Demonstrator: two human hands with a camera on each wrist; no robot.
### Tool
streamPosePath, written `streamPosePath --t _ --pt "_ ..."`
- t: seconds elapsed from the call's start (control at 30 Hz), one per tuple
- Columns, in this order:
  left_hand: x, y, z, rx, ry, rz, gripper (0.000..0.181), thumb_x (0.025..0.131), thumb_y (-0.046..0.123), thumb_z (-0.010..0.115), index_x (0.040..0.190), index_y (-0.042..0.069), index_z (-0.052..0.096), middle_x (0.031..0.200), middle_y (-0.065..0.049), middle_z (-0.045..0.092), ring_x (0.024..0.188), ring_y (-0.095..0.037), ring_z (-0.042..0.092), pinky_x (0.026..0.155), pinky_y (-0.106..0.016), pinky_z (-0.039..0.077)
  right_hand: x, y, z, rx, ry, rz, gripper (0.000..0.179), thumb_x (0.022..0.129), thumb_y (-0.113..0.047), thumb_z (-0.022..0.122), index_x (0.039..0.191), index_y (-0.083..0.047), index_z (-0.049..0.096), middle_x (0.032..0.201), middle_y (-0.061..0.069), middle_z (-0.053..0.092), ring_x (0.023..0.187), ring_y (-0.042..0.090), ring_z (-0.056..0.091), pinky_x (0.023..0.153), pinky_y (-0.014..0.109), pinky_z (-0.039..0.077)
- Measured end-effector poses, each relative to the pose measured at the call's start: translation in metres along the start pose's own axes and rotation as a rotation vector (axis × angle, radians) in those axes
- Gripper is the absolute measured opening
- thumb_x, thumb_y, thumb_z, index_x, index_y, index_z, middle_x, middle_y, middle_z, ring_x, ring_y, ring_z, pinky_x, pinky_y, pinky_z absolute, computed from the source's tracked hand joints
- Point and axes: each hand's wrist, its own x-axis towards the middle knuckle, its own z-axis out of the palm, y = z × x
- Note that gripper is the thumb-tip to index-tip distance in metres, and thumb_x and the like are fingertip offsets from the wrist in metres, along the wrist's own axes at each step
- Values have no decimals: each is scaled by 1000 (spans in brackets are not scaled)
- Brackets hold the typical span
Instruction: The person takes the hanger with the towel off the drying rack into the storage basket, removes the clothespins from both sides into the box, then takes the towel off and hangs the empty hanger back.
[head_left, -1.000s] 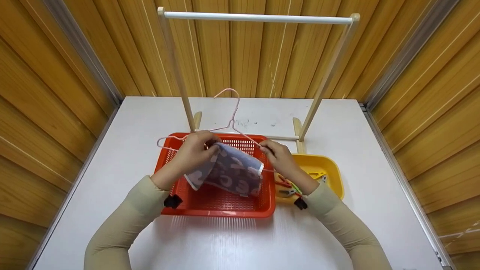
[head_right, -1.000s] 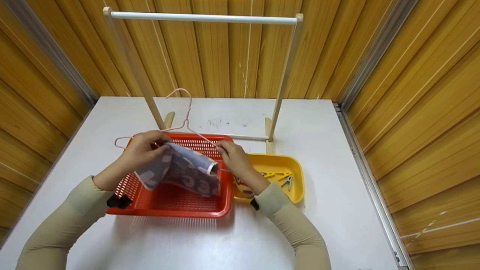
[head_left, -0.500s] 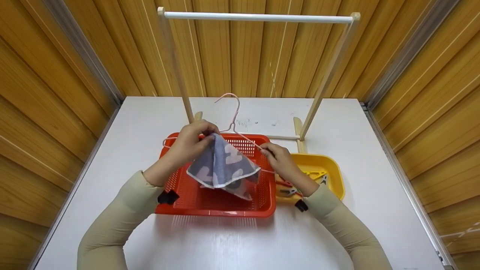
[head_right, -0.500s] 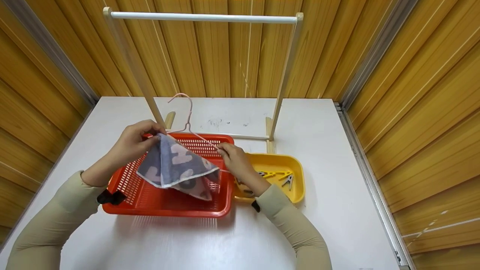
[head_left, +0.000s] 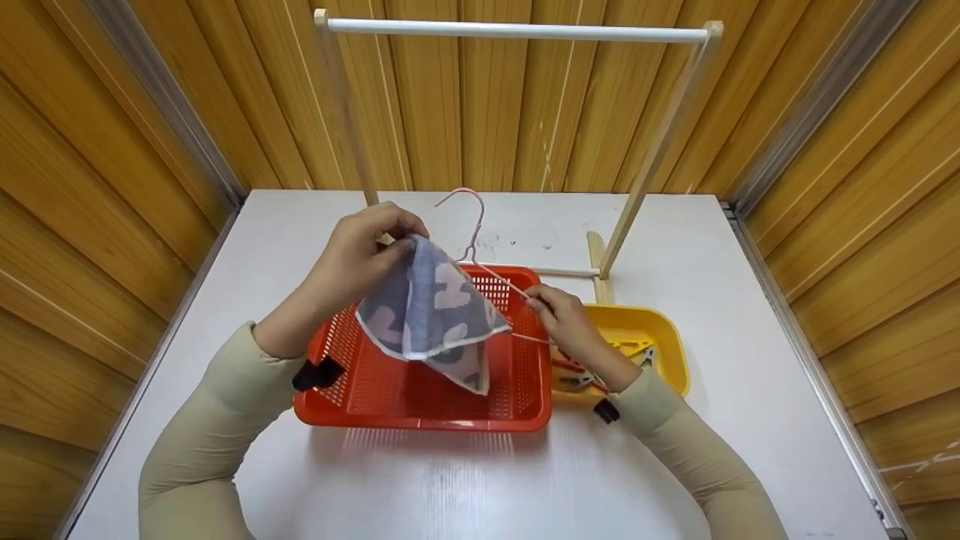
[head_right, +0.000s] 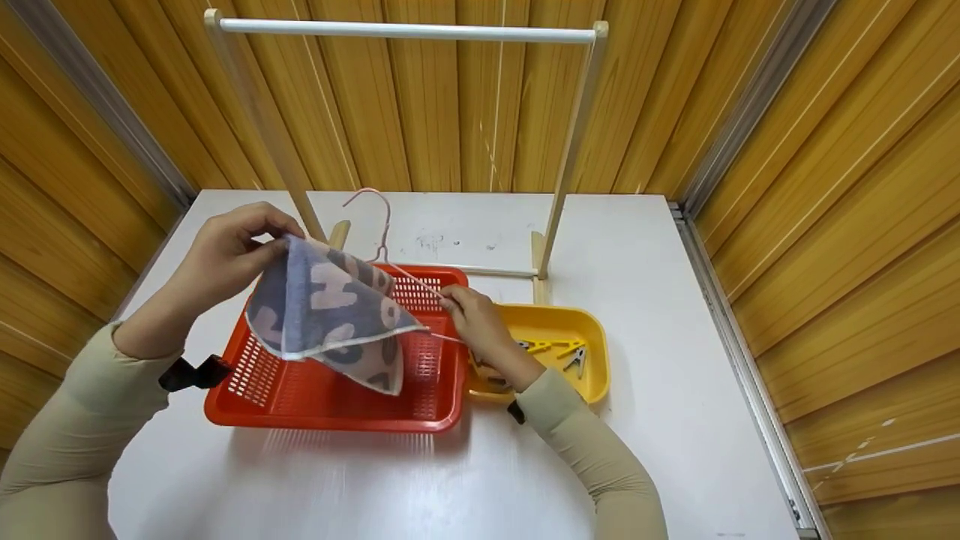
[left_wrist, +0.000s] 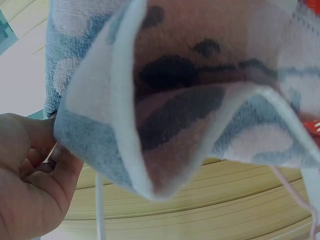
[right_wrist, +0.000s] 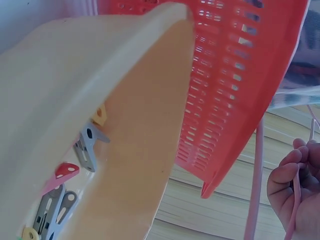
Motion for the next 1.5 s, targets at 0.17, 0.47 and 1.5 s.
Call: streamPosePath --t 0.17,0.47,1.5 --pt "2 11 -15 42 6 51 14 91 -11 62 98 -4 71 98 -17 72 90 -21 63 79 -23 52 0 1 -3 -19 13 -38 19 103 -9 56 108 6 68 92 19 70 75 12 47 70 25 42" --pt "1 18 -30 75 -7 30 14 91 -9 62 98 -2 72 95 -16 70 89 -19 62 72 -18 47 -1 3 -16 -56 80 -38 18 103 -7 57 109 4 69 92 18 70 71 10 46 67 24 40" --pt "-11 -54 4 -48 -150 -286 17 95 -4 59 108 -5 71 107 -22 71 99 -29 63 96 -46 53 -33 26 -103 -164 333 52 19 103 -4 55 112 7 69 88 20 68 65 1 37 59 15 32"
